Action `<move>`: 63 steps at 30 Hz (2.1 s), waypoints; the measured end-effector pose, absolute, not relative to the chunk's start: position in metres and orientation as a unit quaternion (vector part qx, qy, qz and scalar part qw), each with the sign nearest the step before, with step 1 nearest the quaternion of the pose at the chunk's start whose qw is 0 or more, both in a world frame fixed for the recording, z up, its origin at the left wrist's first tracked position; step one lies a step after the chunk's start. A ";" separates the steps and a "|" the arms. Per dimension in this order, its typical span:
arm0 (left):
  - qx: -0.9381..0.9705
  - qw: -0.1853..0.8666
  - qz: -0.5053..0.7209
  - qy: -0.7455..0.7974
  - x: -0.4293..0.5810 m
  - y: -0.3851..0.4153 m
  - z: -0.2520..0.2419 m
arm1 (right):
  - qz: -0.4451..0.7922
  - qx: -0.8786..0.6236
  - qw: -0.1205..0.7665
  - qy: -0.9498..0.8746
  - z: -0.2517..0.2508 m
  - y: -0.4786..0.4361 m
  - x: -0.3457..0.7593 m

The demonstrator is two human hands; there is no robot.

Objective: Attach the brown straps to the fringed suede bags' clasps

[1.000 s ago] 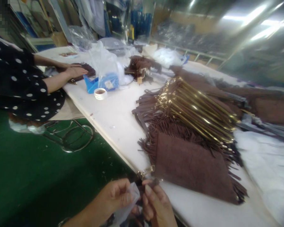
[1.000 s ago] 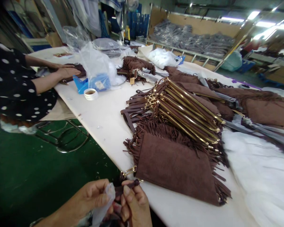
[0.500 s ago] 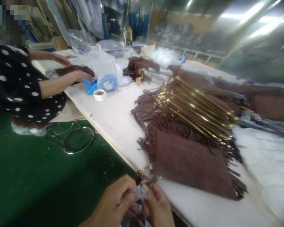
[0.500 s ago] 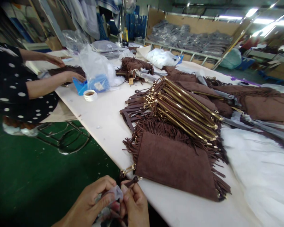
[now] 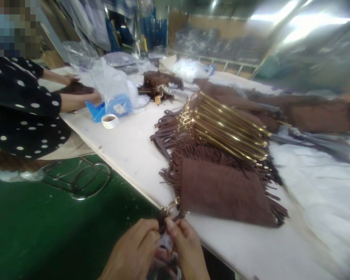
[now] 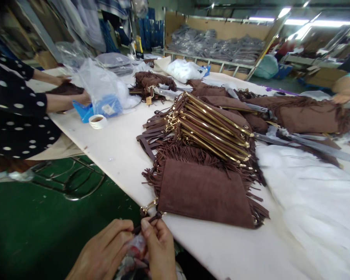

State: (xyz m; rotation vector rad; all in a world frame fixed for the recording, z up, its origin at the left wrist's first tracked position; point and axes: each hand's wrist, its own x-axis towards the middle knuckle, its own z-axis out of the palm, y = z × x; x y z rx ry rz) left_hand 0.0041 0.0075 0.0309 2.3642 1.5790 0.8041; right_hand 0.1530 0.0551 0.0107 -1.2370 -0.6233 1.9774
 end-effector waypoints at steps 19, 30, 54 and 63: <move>0.577 0.419 0.339 0.613 -0.018 0.001 0.025 | 0.730 -0.508 0.362 -0.281 0.011 0.051 0.153; 0.563 0.447 0.331 0.612 -0.021 -0.003 0.016 | 0.768 -0.465 0.385 -0.214 0.022 0.049 0.152; 0.537 0.520 0.340 0.571 -0.003 0.006 0.025 | 0.751 -0.503 0.331 -0.272 0.019 0.049 0.163; 0.271 0.726 0.421 0.472 0.029 0.013 0.004 | 0.731 -0.505 0.313 -0.336 -0.003 0.046 0.168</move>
